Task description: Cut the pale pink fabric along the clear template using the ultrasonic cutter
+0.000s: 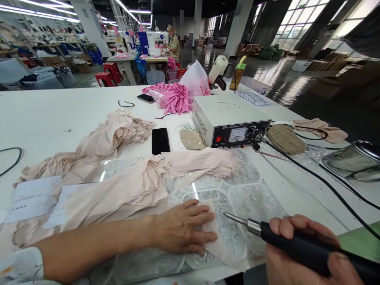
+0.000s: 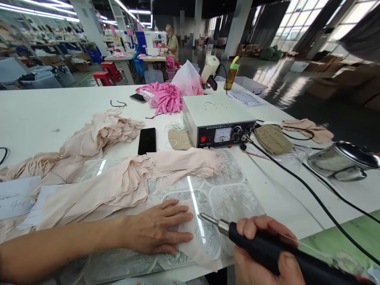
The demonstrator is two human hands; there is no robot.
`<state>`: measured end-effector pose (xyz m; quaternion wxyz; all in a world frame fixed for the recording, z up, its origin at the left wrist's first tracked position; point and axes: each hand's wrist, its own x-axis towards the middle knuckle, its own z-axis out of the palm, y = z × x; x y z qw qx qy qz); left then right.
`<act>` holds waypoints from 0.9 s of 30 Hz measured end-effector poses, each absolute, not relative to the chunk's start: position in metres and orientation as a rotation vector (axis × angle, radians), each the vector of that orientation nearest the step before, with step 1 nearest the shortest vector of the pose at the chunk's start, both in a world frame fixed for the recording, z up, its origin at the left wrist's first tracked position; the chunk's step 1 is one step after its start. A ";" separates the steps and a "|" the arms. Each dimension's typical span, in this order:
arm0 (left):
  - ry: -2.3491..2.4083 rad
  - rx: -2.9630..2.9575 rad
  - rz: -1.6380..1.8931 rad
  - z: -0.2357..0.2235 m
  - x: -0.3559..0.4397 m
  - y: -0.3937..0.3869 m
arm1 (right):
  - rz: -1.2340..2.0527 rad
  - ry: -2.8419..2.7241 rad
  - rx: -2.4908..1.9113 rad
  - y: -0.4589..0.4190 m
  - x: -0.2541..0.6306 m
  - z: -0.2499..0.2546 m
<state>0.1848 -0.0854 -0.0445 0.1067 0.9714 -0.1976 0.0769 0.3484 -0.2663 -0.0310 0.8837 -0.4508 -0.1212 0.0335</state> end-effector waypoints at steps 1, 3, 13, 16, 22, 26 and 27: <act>-0.580 2.868 0.202 -0.043 0.185 -0.086 | 0.103 -0.261 -0.946 -0.271 0.346 -0.030; -0.574 2.872 0.177 -0.041 0.185 -0.086 | 0.196 -0.285 -0.989 -0.277 0.339 -0.028; -0.546 2.816 0.256 -0.045 0.186 -0.086 | 0.247 -0.420 -1.006 -0.273 0.329 -0.029; -0.530 2.805 0.242 -0.044 0.187 -0.086 | 0.239 -0.379 -0.998 -0.275 0.330 -0.031; -0.546 2.781 0.212 -0.042 0.189 -0.085 | 0.213 -0.418 -1.019 -0.270 0.329 -0.025; -0.530 2.769 0.195 -0.042 0.189 -0.084 | 0.208 -0.447 -1.027 -0.268 0.330 -0.022; -0.530 2.766 0.192 -0.042 0.189 -0.084 | 0.212 -0.444 -1.028 -0.267 0.330 -0.021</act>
